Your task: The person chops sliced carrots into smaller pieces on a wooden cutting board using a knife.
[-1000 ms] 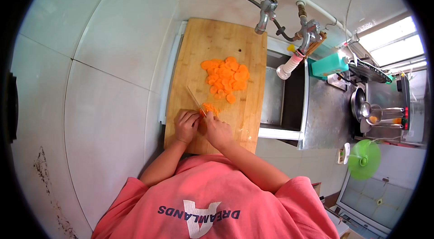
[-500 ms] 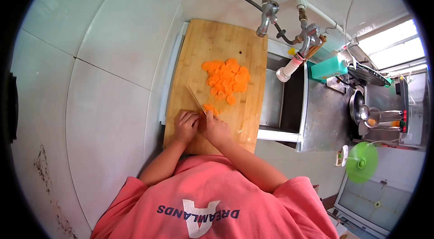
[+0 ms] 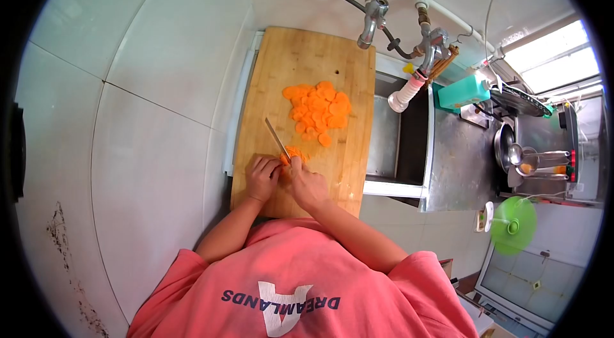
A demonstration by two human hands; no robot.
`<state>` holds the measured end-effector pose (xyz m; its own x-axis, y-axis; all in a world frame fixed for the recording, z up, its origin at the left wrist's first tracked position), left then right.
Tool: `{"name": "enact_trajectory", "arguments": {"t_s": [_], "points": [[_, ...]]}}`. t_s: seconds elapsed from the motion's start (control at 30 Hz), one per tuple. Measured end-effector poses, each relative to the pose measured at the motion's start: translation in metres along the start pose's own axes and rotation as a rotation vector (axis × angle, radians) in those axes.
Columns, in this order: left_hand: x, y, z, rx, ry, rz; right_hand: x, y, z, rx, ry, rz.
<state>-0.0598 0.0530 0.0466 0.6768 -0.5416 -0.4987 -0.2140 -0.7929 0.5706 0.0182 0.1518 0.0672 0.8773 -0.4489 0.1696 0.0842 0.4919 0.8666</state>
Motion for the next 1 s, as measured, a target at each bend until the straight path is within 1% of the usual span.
{"name": "enact_trajectory", "arguments": {"t_s": [0.2,0.4,0.5,0.57,0.7,0.77,0.9,1.0], "points": [[-0.001,0.001,0.000,-0.007,0.002,0.008,-0.002,-0.003,0.003,-0.011,0.023,0.054],[-0.002,0.001,-0.001,-0.013,-0.006,0.008,-0.003,-0.001,0.011,0.052,0.031,0.101],[0.000,0.000,0.001,-0.019,-0.005,0.010,-0.004,-0.008,0.007,0.064,0.028,0.096],[0.001,0.000,0.002,-0.029,-0.018,0.010,-0.004,-0.010,0.010,0.145,0.116,0.034],[0.002,-0.002,0.004,-0.039,-0.014,0.008,-0.007,-0.013,0.012,0.173,0.108,0.051],[0.004,-0.004,0.006,-0.024,0.002,0.009,-0.008,-0.011,0.015,0.216,0.129,0.016],[0.001,-0.003,0.005,-0.024,-0.007,0.015,-0.011,-0.017,0.004,0.188,0.108,0.028],[-0.001,0.000,0.001,-0.015,-0.011,0.007,-0.011,-0.014,0.000,0.097,0.044,0.043]]}}
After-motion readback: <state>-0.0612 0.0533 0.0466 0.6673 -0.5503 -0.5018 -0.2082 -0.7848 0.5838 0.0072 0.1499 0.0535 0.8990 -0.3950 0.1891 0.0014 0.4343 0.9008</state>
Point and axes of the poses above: each hand's wrist, its own x-axis away from the middle knuckle, its own y-axis out of the back of the hand, z = x × y, the point moved 8 cm from there along -x, towards the middle knuckle, and after that the axes turned 4 degrees about -z, right-handed, at the moved point
